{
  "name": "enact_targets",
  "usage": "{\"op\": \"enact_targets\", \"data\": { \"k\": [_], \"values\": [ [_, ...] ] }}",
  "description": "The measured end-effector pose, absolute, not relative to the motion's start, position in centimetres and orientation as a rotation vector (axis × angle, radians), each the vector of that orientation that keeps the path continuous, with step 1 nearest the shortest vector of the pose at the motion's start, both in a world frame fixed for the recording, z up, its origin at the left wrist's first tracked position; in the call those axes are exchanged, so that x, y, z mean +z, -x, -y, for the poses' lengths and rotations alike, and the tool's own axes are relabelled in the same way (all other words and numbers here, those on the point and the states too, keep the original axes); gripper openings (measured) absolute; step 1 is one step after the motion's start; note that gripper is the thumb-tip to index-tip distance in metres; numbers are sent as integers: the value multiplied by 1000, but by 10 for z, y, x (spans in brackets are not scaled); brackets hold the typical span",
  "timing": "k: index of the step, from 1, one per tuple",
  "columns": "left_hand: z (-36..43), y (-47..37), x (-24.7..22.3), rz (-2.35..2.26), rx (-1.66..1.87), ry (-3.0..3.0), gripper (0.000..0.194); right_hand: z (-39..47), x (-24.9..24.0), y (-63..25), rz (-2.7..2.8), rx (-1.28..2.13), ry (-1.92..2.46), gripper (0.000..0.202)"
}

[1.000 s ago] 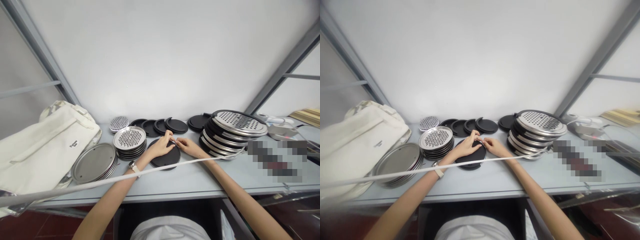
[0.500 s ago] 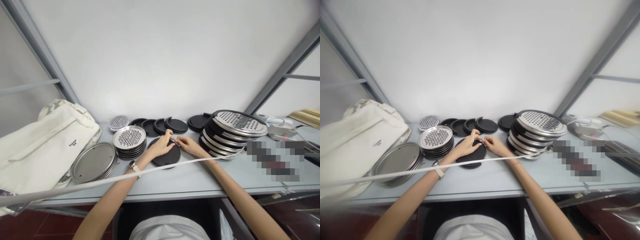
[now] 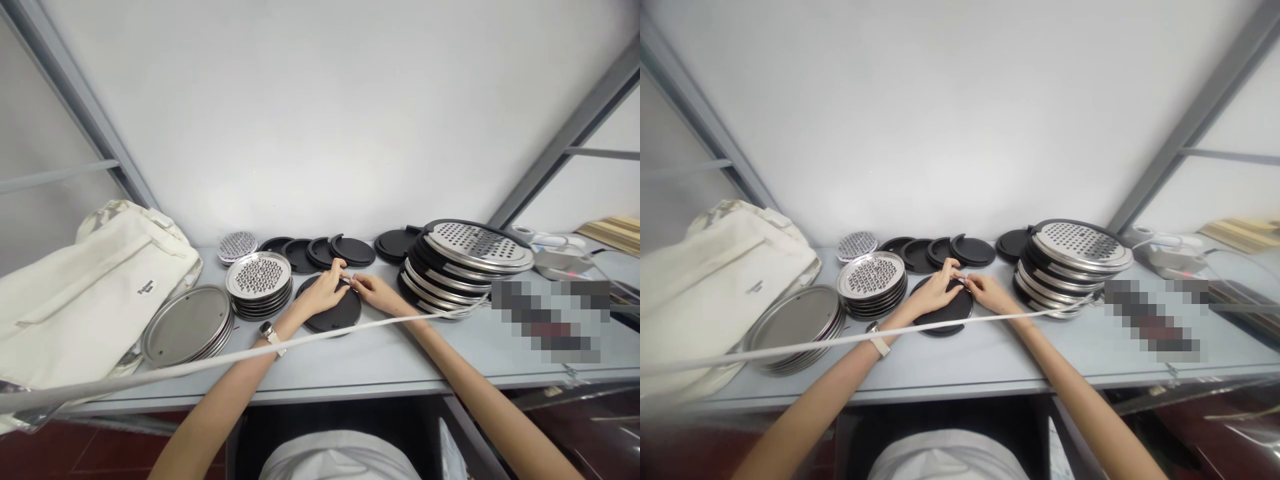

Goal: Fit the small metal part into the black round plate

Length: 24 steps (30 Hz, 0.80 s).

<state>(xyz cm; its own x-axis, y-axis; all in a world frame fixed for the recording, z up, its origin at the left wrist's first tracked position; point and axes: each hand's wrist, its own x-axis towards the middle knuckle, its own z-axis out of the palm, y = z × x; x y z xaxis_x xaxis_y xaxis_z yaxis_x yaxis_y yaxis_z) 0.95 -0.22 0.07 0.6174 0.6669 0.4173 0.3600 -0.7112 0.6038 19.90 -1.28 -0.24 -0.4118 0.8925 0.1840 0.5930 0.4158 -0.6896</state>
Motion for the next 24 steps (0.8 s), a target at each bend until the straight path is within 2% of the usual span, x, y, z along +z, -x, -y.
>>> {"op": "enact_targets", "data": {
  "k": [24],
  "values": [
    [3, -7, 6, -751, 839, -2350, 40, 16, -4, -199, 2093, 843, 1232, 48]
  ]
}}
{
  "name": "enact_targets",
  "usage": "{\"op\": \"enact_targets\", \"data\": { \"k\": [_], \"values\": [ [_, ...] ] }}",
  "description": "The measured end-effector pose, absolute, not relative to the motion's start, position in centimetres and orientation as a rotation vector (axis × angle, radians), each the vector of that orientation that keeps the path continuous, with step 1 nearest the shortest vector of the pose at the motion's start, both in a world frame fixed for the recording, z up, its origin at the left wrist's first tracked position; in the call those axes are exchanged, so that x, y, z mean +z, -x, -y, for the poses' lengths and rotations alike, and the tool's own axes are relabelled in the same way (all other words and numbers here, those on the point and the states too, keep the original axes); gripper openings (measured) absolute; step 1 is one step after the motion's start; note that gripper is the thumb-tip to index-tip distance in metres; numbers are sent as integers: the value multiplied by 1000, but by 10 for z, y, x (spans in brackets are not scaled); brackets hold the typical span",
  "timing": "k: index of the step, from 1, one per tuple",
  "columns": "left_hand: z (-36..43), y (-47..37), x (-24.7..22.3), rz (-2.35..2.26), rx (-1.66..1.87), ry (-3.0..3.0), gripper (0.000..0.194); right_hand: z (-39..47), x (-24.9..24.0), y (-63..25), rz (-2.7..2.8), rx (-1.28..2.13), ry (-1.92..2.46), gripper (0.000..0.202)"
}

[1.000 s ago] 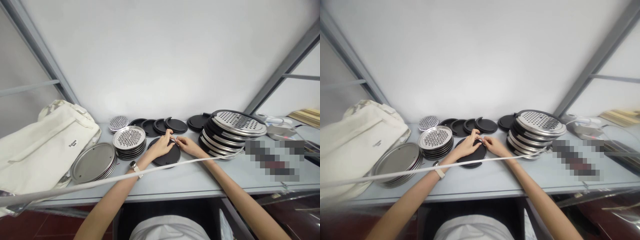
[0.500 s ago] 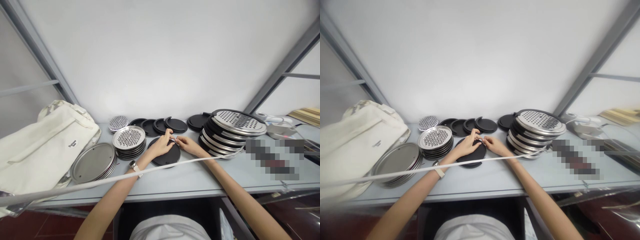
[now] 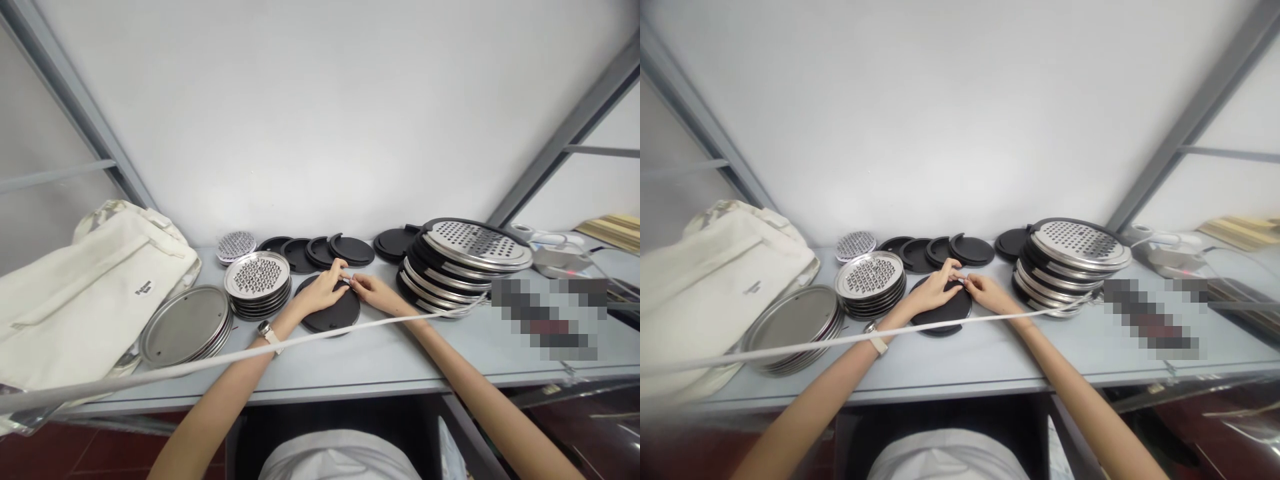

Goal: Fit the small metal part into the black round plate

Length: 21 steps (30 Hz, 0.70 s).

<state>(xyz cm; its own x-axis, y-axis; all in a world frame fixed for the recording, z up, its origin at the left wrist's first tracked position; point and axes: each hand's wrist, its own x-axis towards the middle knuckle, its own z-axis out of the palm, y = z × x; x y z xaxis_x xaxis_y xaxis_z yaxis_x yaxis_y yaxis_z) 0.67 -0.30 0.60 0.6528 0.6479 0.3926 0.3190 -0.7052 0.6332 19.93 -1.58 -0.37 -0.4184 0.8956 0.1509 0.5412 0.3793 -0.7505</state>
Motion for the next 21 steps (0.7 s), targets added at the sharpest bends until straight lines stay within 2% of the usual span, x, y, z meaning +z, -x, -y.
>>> {"op": "enact_targets", "data": {
  "k": [21],
  "values": [
    [5, -6, 8, -738, 843, -2346, 40, 13, -1, -200, 2062, 844, 1201, 46]
  ]
}}
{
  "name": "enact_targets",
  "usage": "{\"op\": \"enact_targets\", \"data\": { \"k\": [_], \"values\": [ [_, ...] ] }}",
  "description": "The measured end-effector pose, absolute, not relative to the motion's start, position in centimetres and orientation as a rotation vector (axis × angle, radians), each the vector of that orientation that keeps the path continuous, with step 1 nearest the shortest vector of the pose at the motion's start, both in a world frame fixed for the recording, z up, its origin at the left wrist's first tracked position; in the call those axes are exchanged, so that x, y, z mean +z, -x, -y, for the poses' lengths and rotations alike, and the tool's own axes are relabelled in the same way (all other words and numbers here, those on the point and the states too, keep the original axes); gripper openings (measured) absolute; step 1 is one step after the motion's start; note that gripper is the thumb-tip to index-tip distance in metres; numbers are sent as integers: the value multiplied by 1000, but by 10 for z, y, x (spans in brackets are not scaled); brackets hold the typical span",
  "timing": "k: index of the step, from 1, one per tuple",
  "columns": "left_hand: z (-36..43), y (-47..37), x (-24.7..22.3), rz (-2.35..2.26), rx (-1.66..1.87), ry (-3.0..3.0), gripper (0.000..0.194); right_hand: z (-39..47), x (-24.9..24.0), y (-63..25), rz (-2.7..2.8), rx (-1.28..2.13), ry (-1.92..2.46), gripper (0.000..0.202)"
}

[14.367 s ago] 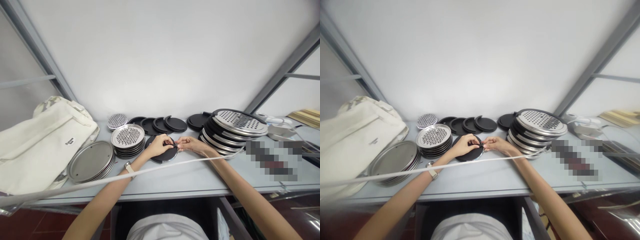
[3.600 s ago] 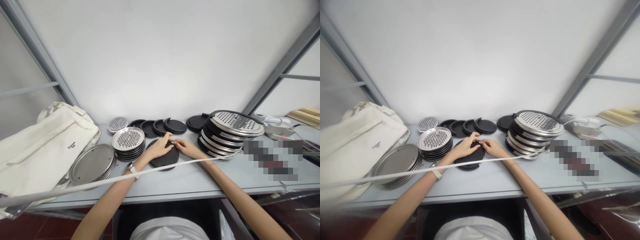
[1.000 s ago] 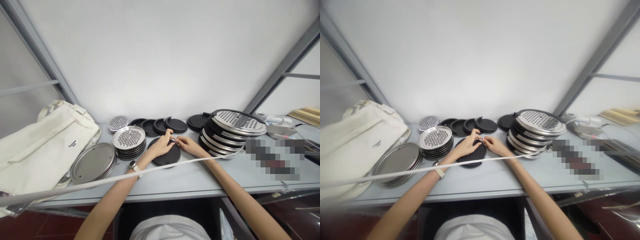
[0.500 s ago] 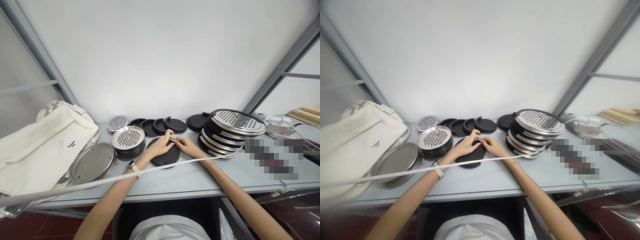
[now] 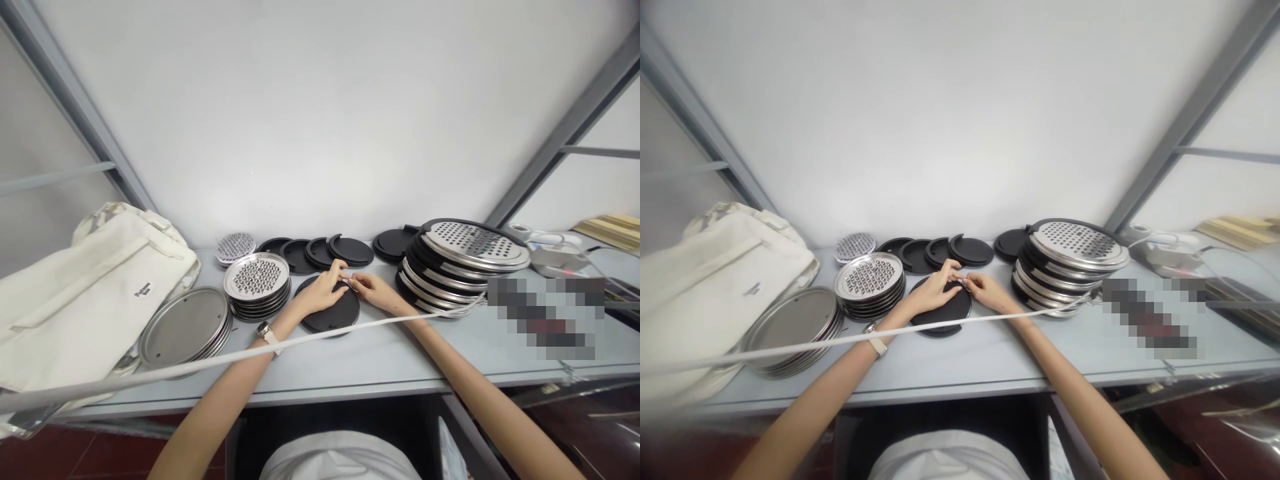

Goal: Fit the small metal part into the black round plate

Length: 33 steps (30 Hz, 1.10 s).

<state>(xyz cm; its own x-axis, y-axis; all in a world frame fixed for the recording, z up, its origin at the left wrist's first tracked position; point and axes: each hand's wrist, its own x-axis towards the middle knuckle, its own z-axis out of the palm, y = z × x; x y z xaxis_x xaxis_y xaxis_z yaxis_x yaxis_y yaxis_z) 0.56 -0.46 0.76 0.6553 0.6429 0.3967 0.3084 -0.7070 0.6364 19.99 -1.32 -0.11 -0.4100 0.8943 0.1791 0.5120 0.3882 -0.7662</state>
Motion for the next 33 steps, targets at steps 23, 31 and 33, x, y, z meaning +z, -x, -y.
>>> {"op": "enact_targets", "data": {
  "k": [23, 31, 33],
  "values": [
    [23, -4, 21, -1319, 653, -2688, 10, 17, -5, -198, 1945, 714, 1233, 39],
    [29, -4, 27, -1198, 703, -2612, 8, 20, -1, -192, 2082, 743, 1229, 42],
    [28, -4, 28, -1142, 795, -2621, 16, 19, -1, -193, 2102, 763, 1220, 43]
  ]
}}
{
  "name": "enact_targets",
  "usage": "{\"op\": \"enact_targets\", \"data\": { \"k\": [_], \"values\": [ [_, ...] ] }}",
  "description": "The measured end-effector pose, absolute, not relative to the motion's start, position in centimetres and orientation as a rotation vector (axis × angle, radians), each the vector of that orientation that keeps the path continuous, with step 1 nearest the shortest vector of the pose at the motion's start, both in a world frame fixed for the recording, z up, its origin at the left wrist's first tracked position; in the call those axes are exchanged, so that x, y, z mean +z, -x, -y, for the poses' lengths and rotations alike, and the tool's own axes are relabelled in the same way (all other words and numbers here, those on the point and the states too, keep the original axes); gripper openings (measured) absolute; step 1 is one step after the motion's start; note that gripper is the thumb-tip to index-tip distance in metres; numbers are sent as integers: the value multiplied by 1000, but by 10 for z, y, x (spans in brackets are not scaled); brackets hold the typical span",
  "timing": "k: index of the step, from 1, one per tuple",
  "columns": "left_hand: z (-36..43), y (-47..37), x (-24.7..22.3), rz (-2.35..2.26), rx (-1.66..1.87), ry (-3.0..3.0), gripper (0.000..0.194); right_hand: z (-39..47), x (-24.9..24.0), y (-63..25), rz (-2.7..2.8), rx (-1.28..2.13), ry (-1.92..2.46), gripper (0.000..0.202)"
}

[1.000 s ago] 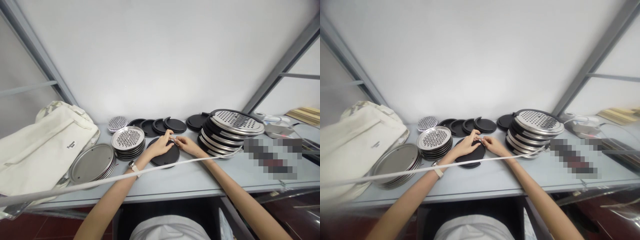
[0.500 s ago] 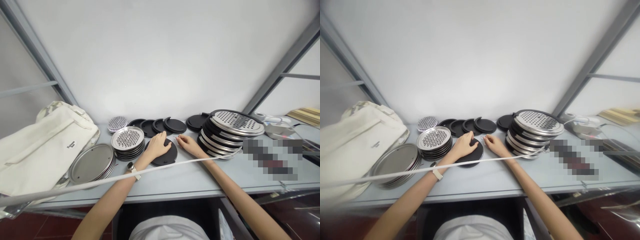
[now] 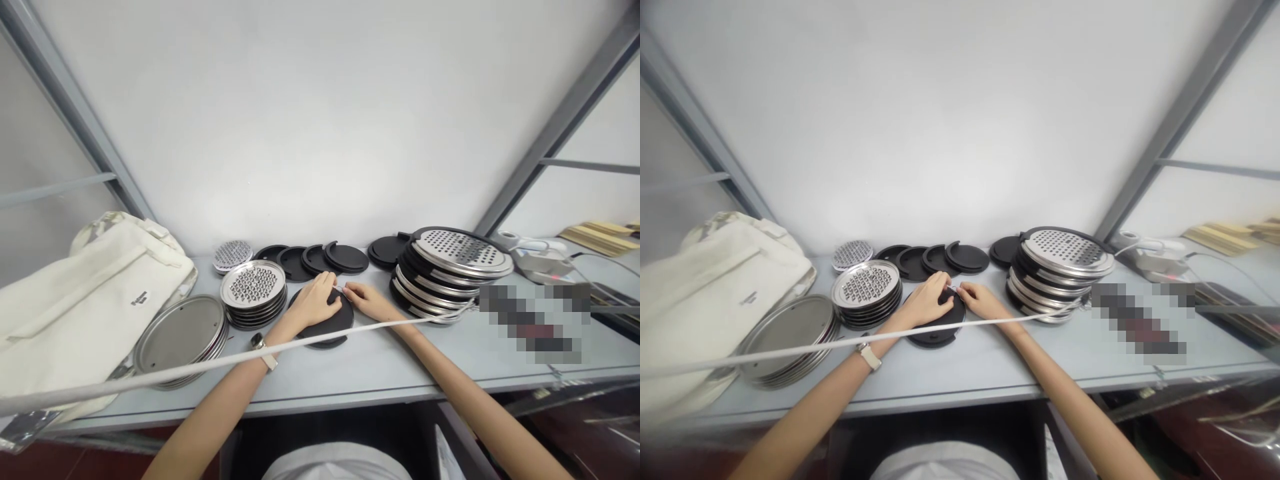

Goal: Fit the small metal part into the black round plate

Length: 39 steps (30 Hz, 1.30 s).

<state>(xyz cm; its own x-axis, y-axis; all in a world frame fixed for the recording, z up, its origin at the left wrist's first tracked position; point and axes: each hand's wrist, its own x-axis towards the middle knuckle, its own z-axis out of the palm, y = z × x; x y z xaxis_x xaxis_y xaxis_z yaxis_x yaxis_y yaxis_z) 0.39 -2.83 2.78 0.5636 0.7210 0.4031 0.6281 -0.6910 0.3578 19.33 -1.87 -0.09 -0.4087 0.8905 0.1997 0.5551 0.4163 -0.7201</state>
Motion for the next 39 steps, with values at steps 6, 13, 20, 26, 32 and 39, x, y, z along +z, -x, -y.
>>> {"op": "enact_targets", "data": {
  "k": [6, 13, 20, 26, 32, 39],
  "values": [
    [24, -4, 25, -1020, 830, -2637, 34, 16, -1, -195, 2114, 760, 1216, 44],
    [18, -1, 19, -875, 803, -2405, 53, 17, -3, -197, 2130, 796, 1192, 45],
    [9, -2, 12, -795, 848, -2297, 59, 18, -4, -196, 2112, 810, 1193, 46],
    [7, -3, 10, -750, 885, -2256, 61, 18, -5, -196, 2085, 814, 1173, 46],
    [5, -4, 7, -759, 898, -2235, 65, 18, -5, -196, 2086, 800, 1173, 47],
    [3, -4, 7, -749, 906, -2231, 62, 16, -7, -197, 2106, 759, 1186, 46]
  ]
}}
